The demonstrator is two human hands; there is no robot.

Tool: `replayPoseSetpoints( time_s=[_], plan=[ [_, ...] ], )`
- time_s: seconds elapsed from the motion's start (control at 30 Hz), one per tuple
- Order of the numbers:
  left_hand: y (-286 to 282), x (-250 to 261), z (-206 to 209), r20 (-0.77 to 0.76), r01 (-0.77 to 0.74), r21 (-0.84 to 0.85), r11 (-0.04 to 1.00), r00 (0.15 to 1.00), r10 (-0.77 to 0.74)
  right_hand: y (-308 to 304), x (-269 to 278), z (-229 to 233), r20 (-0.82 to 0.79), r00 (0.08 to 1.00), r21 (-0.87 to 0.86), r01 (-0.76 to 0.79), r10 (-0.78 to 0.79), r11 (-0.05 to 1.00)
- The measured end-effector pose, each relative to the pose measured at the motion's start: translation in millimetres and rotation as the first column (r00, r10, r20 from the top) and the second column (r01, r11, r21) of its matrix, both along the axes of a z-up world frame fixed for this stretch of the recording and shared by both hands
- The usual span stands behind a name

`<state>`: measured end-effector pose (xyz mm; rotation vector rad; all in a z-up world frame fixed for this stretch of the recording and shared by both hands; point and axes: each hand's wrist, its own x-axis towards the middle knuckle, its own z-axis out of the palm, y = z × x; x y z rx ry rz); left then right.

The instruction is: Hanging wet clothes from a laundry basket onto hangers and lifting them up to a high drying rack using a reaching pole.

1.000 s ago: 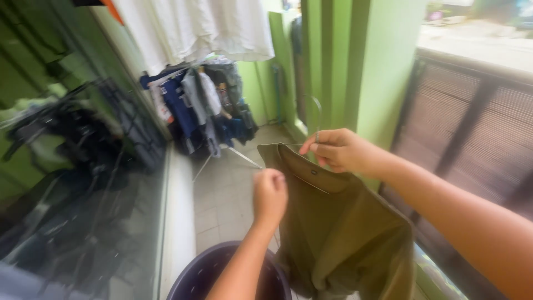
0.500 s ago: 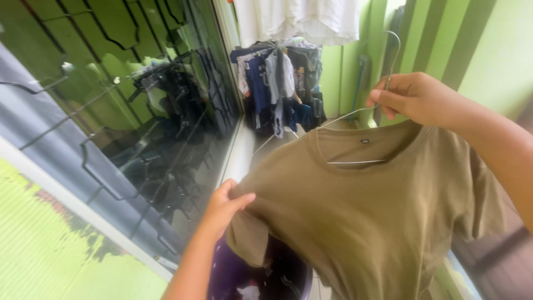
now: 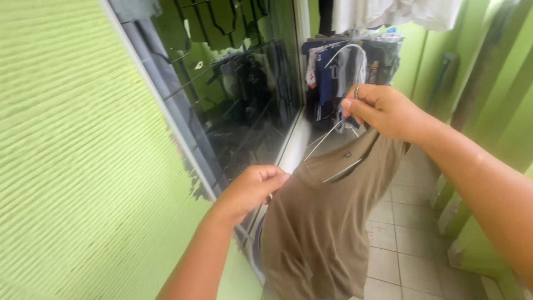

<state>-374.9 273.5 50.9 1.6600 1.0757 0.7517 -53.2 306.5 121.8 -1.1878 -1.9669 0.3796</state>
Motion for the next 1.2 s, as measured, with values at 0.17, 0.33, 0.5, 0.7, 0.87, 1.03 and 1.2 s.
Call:
replayPoseSetpoints(
  time_s=[0.17,0.33,0.5,0.7,0.87,1.03,1.2],
  plan=[
    [-32,-42,4,0.090,-0.060,0.057,0.997,0.994,0.055,-12,-42,1,-0.016,0.998,0.056,-0.063,0.064,0.996],
    [-58,-80,36,0.285,-0.176,0.192,0.966,0.951,0.117,-33,-80,36,0.031,0.999,0.094,-0.013,0.011,0.995],
    [-85,-125,65,0.159,-0.169,-0.175,0.970,0.967,0.197,-41,-120,40,-0.004,0.983,0.168,-0.182,0.186,0.969],
    [-118,-147,84,0.103,-0.321,0.206,0.924,0.946,0.306,-45,-158,33,0.033,0.969,0.152,-0.247,0.244,0.957],
    [-135,-147,72,-0.066,-0.292,0.528,0.798,0.922,0.381,-46,-186,16,0.007,0.949,0.103,-0.315,0.316,0.943],
    [-138,-151,61,-0.153,-0.218,0.760,0.612,0.855,0.495,-50,-208,15,-0.075,0.924,0.021,-0.376,0.376,0.927],
    [-151,-145,72,-0.232,-0.432,0.519,0.737,0.759,0.608,-60,-239,14,-0.105,0.903,0.064,-0.413,0.418,0.908]
  ],
)
